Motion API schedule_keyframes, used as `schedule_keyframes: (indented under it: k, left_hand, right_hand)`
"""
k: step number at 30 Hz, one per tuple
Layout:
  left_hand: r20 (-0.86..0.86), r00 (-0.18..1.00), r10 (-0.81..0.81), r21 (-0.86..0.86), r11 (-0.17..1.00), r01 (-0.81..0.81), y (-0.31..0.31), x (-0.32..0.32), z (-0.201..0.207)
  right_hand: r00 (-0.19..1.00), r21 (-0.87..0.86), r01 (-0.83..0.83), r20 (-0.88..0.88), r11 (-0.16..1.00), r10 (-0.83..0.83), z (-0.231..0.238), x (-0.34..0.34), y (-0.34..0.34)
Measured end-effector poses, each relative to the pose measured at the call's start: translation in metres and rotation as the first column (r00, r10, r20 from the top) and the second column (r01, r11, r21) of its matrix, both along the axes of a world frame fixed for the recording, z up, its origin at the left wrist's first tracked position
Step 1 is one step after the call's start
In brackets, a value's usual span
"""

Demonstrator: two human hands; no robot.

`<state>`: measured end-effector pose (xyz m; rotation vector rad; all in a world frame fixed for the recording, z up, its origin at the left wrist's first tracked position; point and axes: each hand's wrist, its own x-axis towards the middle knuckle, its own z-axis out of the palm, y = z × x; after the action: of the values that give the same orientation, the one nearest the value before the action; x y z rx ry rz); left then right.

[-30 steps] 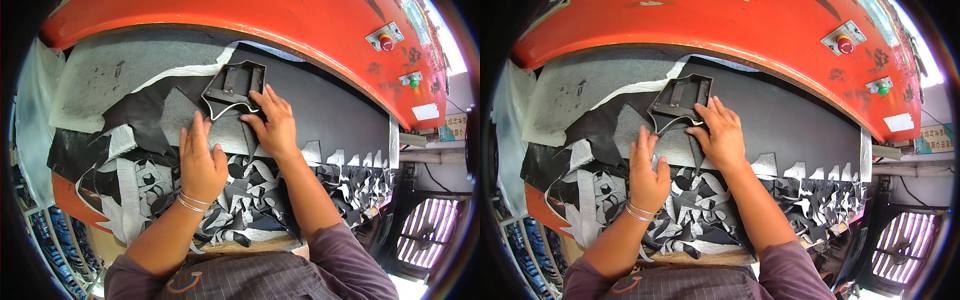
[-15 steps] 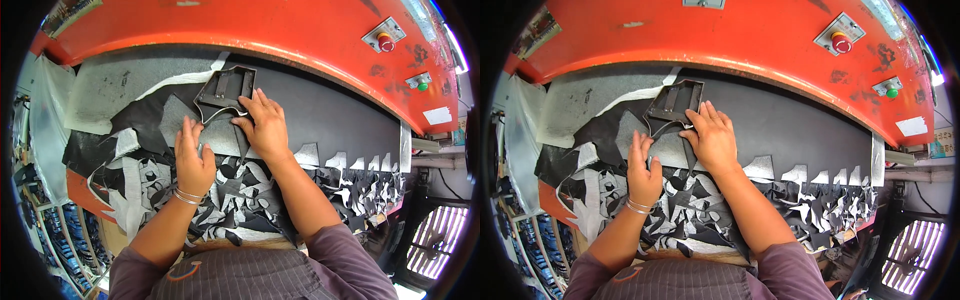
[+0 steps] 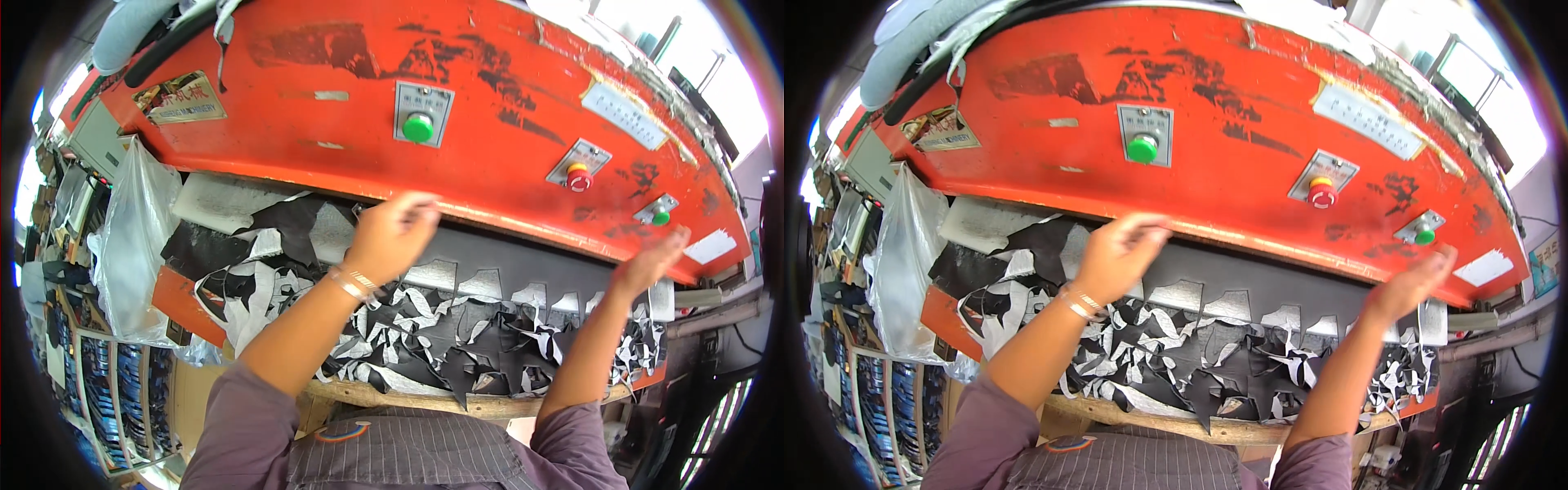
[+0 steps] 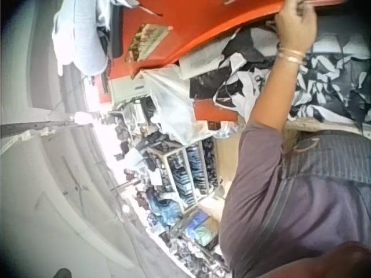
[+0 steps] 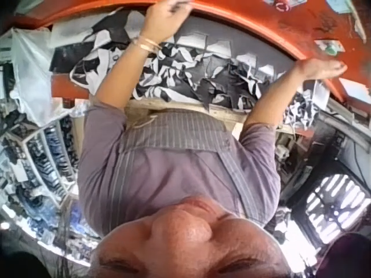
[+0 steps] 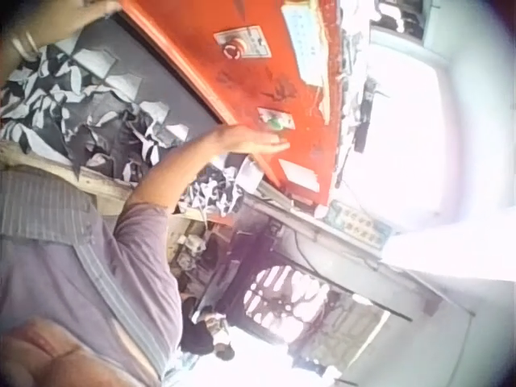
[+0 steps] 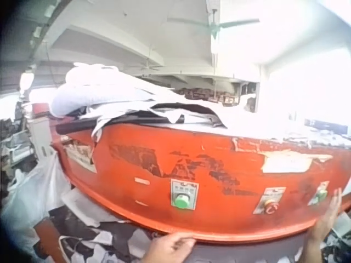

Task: Manually position a die on material and operate a hydraulic press to cut out components.

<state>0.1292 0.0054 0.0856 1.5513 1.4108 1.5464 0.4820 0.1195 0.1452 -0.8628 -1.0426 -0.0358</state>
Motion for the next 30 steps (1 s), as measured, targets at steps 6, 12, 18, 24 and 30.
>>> schedule_keyframes:
  k: [6, 12, 18, 24, 30]
  left_hand:
    - [-0.426, 0.902, 0.069, 0.248, 0.968, 0.043, 0.028, 0.046, 0.088]
    - [-0.451, 0.892, 0.038, 0.287, 0.952, 0.104, -0.06, 0.029, 0.005]
    - [-0.403, 0.844, 0.354, 0.671, 0.742, 0.01, -0.061, 0.02, 0.054]
    - [-0.538, 0.817, 0.206, 0.372, 0.928, 0.011, -0.103, 0.033, 0.031]
    - [-0.689, 0.723, 0.047, 0.021, 0.999, -0.045, -0.229, 0.026, -0.111]
  right_hand:
    - [0.89, -0.12, 0.449, 0.152, 0.886, -0.43, 0.031, 0.131, 0.043]
    - [0.958, -0.111, 0.181, 0.246, 0.977, -0.15, -0.016, 0.041, -0.051]
    - [0.974, -0.082, 0.154, 0.179, 0.985, -0.137, 0.0, 0.048, -0.036]
    - [0.859, -0.223, 0.085, 0.51, 0.971, 0.042, -0.036, 0.058, -0.086]
    - [0.02, -0.684, -0.154, 0.72, 0.713, 0.694, -0.121, -0.079, -0.303]
